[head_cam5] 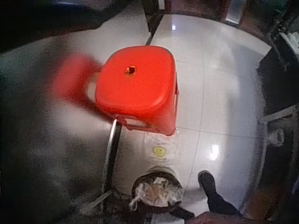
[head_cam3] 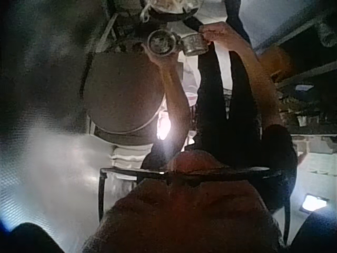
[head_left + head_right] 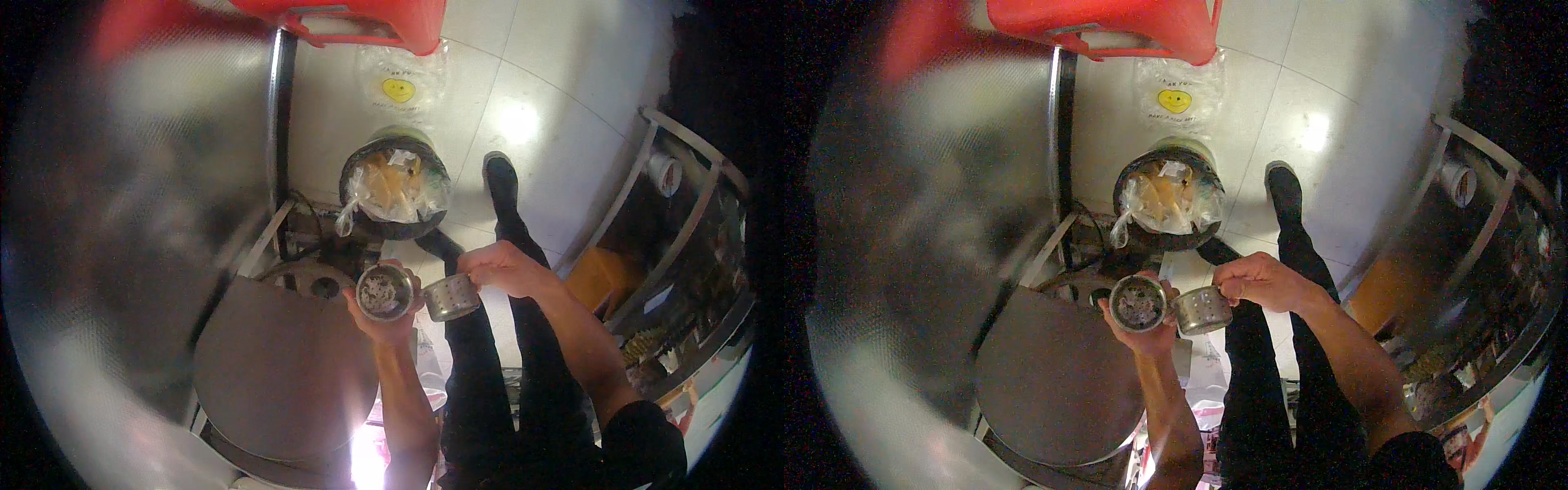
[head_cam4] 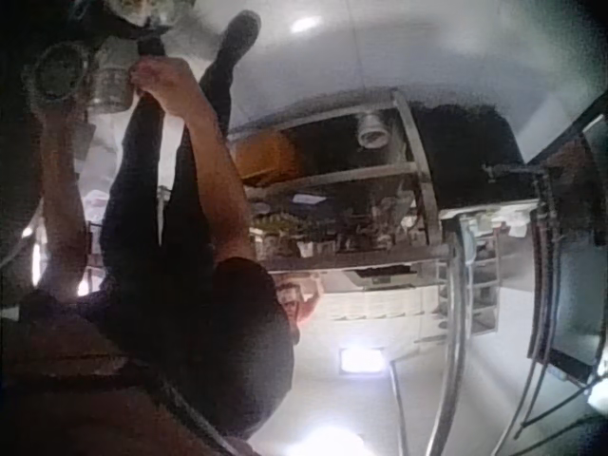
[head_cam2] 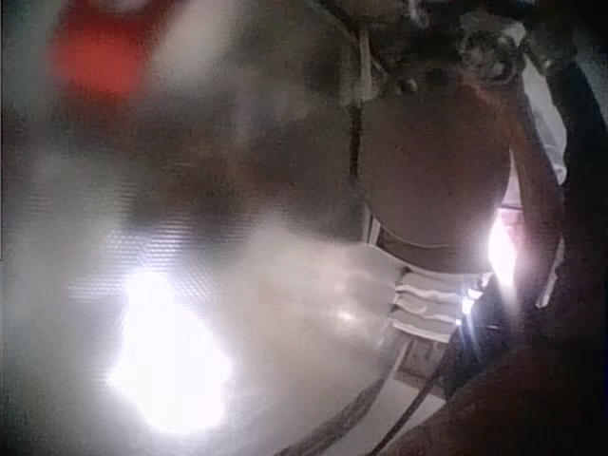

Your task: The person cleans a stainless steel double-basin kitchen sink using a cloth and a sponge. They wipe the sink basins, the faucet, and the surrounding backsplash. The person removes the drain strainers, disposes of the collected debris into a trash bin, and then rinses and re-installs the strainers.

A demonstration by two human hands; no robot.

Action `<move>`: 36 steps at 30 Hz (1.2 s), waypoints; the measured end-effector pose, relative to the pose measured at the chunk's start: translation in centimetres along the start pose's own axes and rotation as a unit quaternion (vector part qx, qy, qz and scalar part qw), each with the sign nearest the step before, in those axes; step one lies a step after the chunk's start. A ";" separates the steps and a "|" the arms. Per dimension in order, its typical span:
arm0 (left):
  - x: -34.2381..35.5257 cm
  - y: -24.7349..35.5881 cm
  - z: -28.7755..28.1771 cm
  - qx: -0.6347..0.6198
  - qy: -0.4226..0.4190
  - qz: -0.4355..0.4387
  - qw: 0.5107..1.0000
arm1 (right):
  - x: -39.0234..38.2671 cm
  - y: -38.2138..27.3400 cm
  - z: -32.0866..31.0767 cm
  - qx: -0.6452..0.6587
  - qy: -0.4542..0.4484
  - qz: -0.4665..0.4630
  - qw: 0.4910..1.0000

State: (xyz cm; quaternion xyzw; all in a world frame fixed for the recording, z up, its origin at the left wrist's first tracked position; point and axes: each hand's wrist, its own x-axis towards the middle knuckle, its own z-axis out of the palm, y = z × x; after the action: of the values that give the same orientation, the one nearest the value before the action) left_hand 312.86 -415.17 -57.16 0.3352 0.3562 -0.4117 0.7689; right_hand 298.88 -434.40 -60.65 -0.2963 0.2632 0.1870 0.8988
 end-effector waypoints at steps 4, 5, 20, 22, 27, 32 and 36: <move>-0.2 -0.3 0.3 0.008 0.060 0.005 0.998 | 0.1 0.6 0.1 0.035 0.000 0.001 0.999; -0.2 -0.1 -0.6 0.037 0.049 0.003 0.998 | 0.2 0.7 0.2 0.042 -0.001 -0.001 0.999; 3.4 -0.9 -3.4 0.210 0.262 0.138 0.932 | 5.0 1.8 -1.6 -0.020 0.023 -0.007 1.000; 4.3 -1.4 -4.7 0.182 0.305 0.186 0.916 | 6.9 0.9 -1.3 -0.071 0.008 0.008 0.997; 5.1 -1.9 -7.9 0.243 0.352 0.175 0.887 | 15.6 4.8 -4.2 -0.201 0.179 -0.008 0.963; 4.9 -1.9 -7.2 0.343 0.385 0.171 0.840 | 15.5 8.6 -2.3 -0.219 0.217 -0.075 0.948; 4.6 -1.9 -6.9 0.391 0.406 0.173 0.807 | 9.6 4.6 -1.3 -0.137 0.103 0.037 0.984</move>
State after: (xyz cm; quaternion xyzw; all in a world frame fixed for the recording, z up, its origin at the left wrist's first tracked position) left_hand 311.17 -412.25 -64.93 0.8004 0.3809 -0.2028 0.4161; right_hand 303.77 -430.01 -69.15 -0.4248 0.3370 0.2226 0.8102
